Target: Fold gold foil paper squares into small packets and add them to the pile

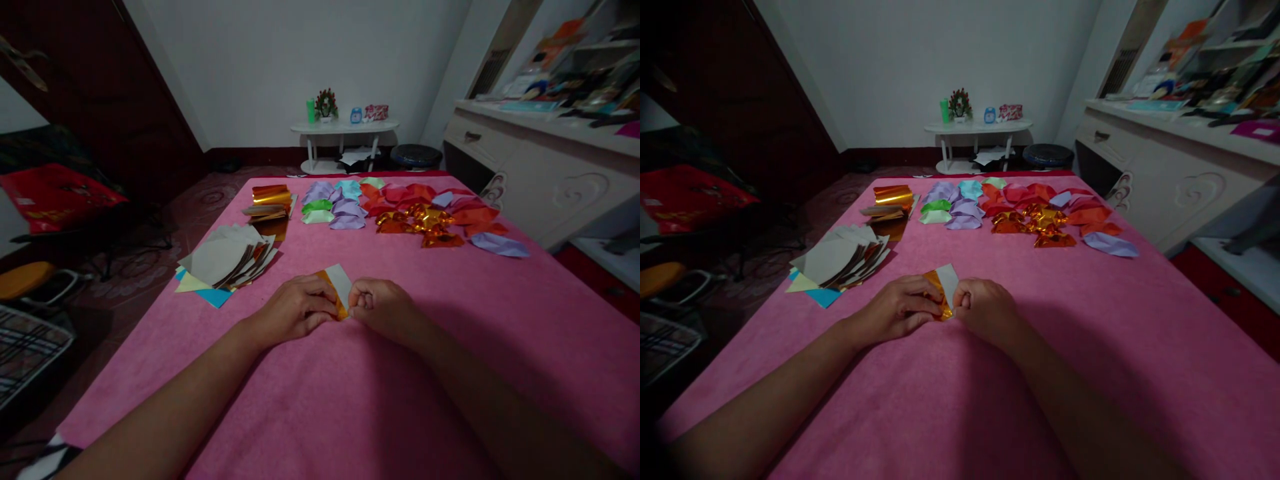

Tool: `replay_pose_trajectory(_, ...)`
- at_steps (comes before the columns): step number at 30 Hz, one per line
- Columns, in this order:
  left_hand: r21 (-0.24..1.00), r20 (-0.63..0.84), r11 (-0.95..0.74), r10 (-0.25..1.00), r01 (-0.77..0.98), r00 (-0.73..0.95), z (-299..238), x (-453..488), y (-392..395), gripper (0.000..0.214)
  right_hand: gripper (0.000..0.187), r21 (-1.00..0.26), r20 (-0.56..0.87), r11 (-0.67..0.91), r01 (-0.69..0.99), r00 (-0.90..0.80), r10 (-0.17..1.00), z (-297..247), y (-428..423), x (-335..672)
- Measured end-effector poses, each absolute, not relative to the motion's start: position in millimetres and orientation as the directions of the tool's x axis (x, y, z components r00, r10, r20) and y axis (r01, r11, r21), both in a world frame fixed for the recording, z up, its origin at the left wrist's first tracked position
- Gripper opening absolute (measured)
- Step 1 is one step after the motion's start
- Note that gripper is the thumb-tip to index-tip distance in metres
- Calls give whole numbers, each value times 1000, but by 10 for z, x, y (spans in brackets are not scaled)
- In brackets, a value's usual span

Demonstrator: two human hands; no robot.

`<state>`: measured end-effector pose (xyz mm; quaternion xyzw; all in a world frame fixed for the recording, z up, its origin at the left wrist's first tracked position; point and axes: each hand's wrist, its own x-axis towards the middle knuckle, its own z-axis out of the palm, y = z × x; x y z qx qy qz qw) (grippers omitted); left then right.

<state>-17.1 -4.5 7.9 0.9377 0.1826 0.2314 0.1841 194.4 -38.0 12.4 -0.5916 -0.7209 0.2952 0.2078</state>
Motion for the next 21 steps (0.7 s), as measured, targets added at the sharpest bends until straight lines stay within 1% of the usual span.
replay_pose_trajectory(8,495,362,-825,482,273,798,72,-127,-62,16,10,-544,-37,118,830,-164,986,192,-420,1884)
replay_pose_trajectory(13,566,353,-776,533,278,769,31,-101,-59,17,8,-570,-94,80,818,-162,982,236,-430,1867)
replay_pose_trajectory(18,657,336,-695,618,293,711,-13,-64,-52,12,7,-568,-89,79,819,-157,984,242,-429,1882)
replay_pose_trajectory(21,689,315,-650,667,320,675,-16,-39,-59,9,7,-573,-89,76,816,-154,984,234,-432,1888)
